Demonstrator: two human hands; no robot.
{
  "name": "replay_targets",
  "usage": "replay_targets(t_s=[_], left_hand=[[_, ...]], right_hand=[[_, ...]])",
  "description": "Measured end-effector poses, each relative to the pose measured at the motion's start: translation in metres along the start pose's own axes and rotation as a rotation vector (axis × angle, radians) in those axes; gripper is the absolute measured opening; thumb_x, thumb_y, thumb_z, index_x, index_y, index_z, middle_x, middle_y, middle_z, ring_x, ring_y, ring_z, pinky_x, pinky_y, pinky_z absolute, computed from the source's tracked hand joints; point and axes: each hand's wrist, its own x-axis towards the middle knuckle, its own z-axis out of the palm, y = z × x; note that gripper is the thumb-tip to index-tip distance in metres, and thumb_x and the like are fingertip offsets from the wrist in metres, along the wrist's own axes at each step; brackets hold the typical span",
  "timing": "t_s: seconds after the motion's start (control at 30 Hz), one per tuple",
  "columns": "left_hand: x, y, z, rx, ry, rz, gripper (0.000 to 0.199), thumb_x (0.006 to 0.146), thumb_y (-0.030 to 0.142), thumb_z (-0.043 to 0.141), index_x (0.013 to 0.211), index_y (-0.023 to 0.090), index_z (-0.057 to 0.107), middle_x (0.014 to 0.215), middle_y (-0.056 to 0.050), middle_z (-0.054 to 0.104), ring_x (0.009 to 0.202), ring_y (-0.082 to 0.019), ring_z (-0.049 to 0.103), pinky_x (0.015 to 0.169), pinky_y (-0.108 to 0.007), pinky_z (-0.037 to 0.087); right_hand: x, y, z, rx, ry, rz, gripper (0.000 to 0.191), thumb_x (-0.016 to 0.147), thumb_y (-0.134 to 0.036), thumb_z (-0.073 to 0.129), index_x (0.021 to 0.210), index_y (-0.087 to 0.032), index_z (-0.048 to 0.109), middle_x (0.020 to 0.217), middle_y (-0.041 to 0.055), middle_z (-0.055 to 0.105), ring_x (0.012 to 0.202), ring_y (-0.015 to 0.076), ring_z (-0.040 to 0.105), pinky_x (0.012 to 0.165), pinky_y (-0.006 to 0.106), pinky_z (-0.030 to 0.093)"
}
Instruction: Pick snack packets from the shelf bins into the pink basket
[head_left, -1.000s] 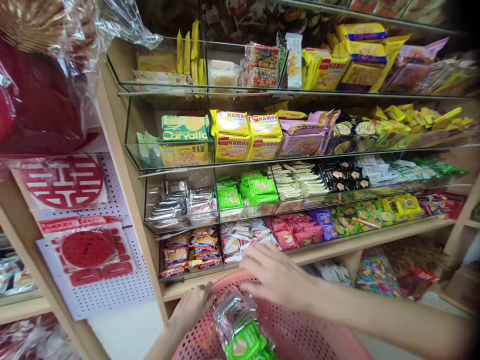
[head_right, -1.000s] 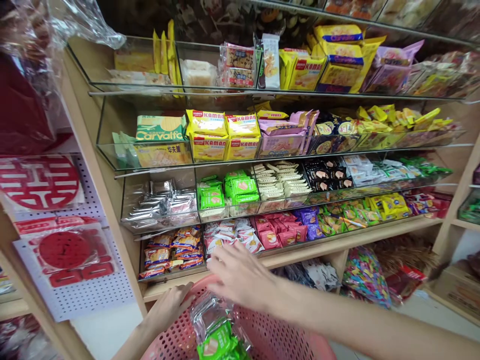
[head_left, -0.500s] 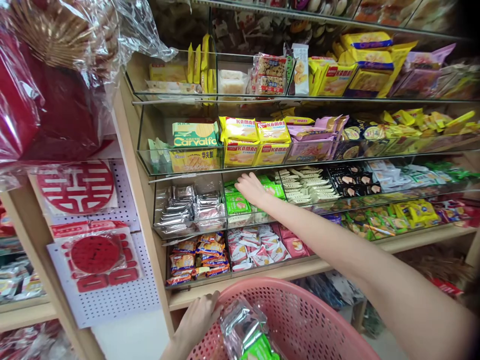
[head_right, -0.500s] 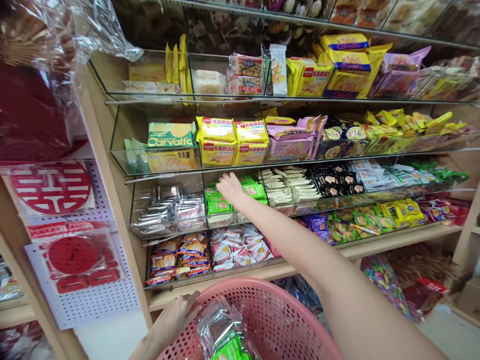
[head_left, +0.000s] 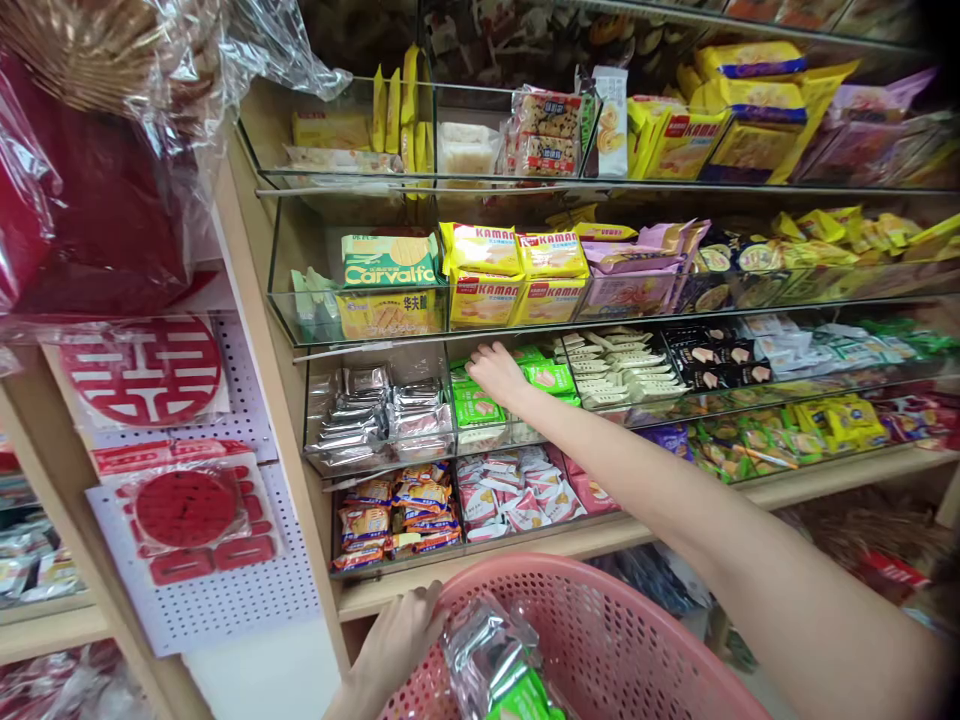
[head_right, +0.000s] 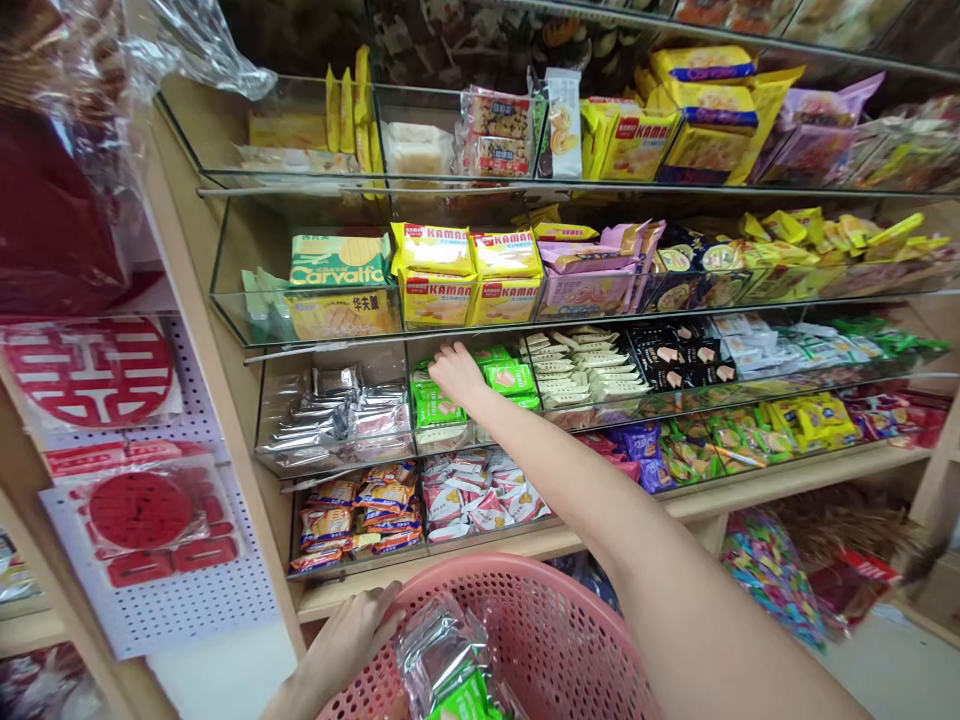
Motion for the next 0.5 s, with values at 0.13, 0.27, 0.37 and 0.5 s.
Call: replay_targets(t_s=[0.13,0.27,0.37,0.5], left_hand=[[-0.001,-0.001,0.002,-0.008,0.017,-0.001,0.026,0.095,0.028,0.033,0.11,0.018,0.051,0.089,-0.008,0.069,0.081,-0.026,0.067,0.064,-0.031,0.047],[-0.001,-0.001,0.001,-0.008,0.017,0.001,0.026,0.095,0.029,0.033,0.109,0.017,0.052,0.09,-0.008,0.069,0.08,-0.026,0.067,0.064,-0.03,0.046],[-0.001,0.001,-0.003,-0.029,0.01,-0.01,0.025,0.095,0.028,0.034,0.108,0.017,0.052,0.09,-0.009,0.069,0.081,-0.026,0.067,0.062,-0.03,0.046],[-0.002,0.003,-0.006,-0.017,-0.003,-0.026,0.025,0.094,0.027,0.034,0.107,0.017,0.052,0.088,-0.009,0.069,0.082,-0.027,0.067,0.062,-0.03,0.045]], right_hand=[[0.0,-0.002,-0.003,-0.003,0.03,-0.005,0.014,0.08,-0.014,0.059,0.093,-0.009,0.064,0.094,0.0138,0.064,0.096,0.0268,0.051,0.077,0.037,0.033],[-0.007,-0.003,-0.008,-0.03,0.092,-0.001,0.012,0.082,-0.013,0.055,0.092,-0.01,0.061,0.093,0.0131,0.062,0.094,0.0265,0.05,0.075,0.036,0.032],[-0.018,-0.005,-0.009,-0.05,0.15,-0.006,0.01,0.081,-0.016,0.057,0.09,-0.011,0.059,0.09,0.0114,0.06,0.092,0.0264,0.048,0.073,0.036,0.031],[-0.039,-0.009,-0.007,-0.05,0.207,-0.051,0.006,0.084,-0.017,0.054,0.087,-0.013,0.058,0.087,0.0092,0.058,0.087,0.0246,0.047,0.07,0.035,0.029]])
